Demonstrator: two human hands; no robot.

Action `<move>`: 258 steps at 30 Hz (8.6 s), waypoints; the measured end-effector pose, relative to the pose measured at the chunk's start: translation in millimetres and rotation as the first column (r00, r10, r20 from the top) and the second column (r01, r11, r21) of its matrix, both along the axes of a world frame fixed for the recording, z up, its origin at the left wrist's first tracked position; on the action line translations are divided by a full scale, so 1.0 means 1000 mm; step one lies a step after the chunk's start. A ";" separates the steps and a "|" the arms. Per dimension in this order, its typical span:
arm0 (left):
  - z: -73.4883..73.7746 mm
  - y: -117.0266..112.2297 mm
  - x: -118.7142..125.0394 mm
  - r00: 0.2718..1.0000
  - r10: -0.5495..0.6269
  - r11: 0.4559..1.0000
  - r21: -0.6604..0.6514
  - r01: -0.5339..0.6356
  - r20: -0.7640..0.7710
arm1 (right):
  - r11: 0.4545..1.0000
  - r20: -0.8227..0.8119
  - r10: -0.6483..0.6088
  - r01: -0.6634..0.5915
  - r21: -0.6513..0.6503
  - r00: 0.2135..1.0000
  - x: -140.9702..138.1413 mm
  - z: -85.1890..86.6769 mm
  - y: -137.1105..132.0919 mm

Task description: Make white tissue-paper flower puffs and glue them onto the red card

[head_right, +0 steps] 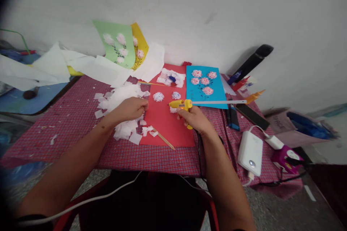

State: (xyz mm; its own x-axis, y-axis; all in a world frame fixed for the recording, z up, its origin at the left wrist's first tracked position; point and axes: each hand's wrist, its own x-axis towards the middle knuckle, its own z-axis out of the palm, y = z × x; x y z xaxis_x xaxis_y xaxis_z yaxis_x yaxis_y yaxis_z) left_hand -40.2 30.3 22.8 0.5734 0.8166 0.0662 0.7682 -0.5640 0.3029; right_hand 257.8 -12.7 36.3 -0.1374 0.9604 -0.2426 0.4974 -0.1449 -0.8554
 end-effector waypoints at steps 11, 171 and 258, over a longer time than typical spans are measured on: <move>-0.004 0.002 0.000 0.999 -0.043 0.999 -0.005 0.043 -0.009 | 0.993 0.016 0.116 -0.116 -0.021 0.993 -0.018 -0.020 0.001; -0.002 -0.001 0.001 0.997 -0.049 0.999 0.005 0.050 -0.053 | 0.997 0.132 0.074 -0.070 -0.030 0.988 -0.038 -0.015 0.011; 0.002 -0.003 0.003 0.997 -0.045 0.999 -0.006 0.045 -0.058 | 0.997 0.122 0.069 -0.067 -0.024 0.990 -0.042 -0.015 0.004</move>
